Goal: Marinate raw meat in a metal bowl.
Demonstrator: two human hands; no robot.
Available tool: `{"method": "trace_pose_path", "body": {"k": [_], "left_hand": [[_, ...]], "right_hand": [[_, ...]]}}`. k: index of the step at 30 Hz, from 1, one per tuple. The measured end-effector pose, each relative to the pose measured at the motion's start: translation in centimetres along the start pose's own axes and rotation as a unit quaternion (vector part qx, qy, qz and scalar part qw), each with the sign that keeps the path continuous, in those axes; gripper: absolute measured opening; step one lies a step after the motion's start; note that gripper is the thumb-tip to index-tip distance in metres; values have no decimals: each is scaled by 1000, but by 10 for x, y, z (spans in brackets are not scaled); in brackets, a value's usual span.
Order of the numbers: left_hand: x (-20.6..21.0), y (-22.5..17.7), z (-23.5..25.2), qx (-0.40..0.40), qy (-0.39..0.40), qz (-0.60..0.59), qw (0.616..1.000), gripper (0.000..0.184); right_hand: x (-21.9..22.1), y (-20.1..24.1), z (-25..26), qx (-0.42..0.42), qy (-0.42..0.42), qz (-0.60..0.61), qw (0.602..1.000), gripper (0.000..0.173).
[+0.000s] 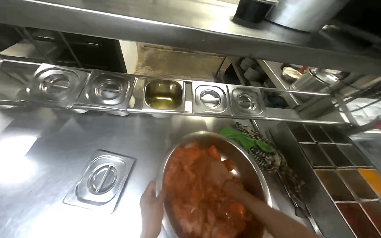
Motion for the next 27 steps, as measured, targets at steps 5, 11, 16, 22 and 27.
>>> {"method": "trace_pose_path", "body": {"k": [5, 11, 16, 22, 27], "left_hand": [[4, -9, 21, 3, 32, -9, 999, 16], [21, -28, 71, -3, 153, 160, 975, 24], [51, -43, 119, -28, 228, 221, 948, 26], [48, -47, 139, 32, 318, 273, 907, 51], [45, -45, 112, 24, 290, 259, 921, 56]], "right_hand": [[-40, -47, -45, -9, -8, 33, 999, 46], [-54, -34, -2, -45, 51, -42, 997, 70], [-8, 65, 30, -105, 12, -35, 994, 81], [48, 6, -107, -202, 107, -169, 959, 55], [33, -57, -50, -47, 107, -155, 981, 82]]}}
Point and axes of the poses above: each hand's wrist, its own z-axis towards the middle knuckle, its own x-axis out of the palm, y = z × x, the point moved 2 cm from there along z, towards the middle knuckle, and after that the axes turned 7 degrees about -z, right-handed, at the moved point
